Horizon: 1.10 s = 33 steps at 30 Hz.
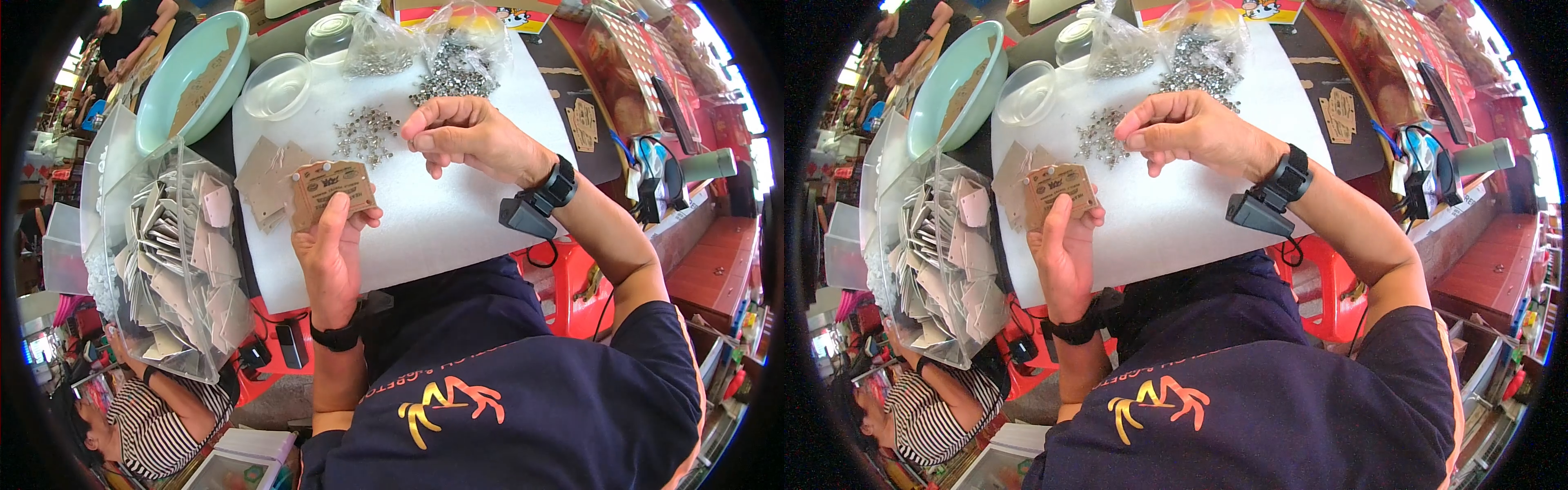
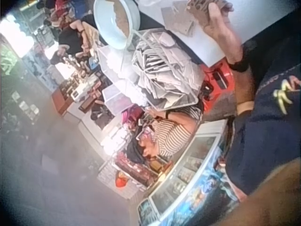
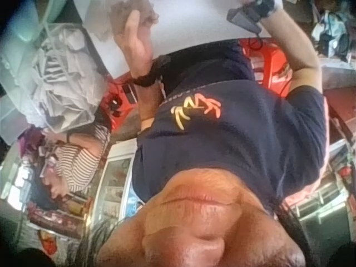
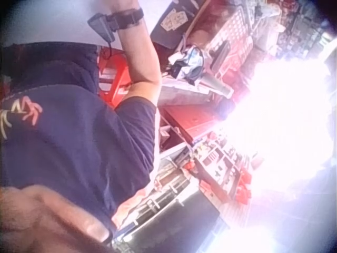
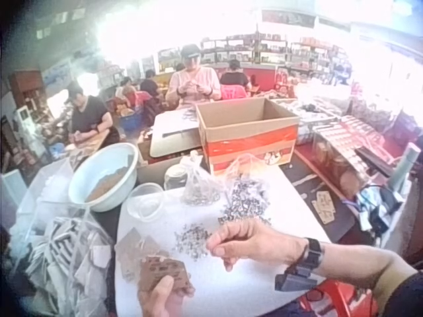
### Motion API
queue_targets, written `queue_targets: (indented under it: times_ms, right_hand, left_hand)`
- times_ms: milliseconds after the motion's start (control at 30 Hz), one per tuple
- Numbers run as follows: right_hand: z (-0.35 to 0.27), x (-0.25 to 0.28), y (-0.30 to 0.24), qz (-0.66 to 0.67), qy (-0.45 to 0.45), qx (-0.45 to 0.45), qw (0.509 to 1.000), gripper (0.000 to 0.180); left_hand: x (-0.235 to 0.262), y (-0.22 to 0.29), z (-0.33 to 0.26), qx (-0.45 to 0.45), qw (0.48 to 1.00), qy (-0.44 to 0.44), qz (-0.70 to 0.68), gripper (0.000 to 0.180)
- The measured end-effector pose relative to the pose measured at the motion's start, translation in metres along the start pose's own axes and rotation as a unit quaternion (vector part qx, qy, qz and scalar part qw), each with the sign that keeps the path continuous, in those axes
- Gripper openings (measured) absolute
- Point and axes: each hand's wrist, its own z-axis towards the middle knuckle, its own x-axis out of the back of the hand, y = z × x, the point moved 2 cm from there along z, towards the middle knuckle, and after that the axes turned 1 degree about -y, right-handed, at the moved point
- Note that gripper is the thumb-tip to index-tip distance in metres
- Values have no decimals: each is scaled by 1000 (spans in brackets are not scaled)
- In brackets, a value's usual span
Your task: Manually inserting metal studs into pre-punched holes in leather shoe labels.
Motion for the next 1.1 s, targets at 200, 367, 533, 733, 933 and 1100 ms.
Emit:
queue_targets:
  times_ms: [200,367,533,733,933,1100]
  right_hand:
    - [-5,-14,-3,42,-20,33,998,29]
    - [-8,-16,-8,0,-3,63,998,42]
    - [-11,-16,-11,-38,9,84,996,45]
    - [-13,-14,-10,-5,3,91,996,46]
    - [-12,-9,-1,178,-81,82,977,47]
    - [-12,-14,-1,187,-47,64,979,45]
  left_hand:
    - [-14,1,8,1,999,-35,-37,23]
    - [-23,0,10,-4,998,-51,-28,28]
    - [-26,-1,11,-9,997,-71,-22,32]
    - [-30,0,12,-12,996,-86,-23,32]
    - [-35,1,13,-9,995,-96,-30,32]
    - [-33,0,14,-10,995,-97,-32,31]
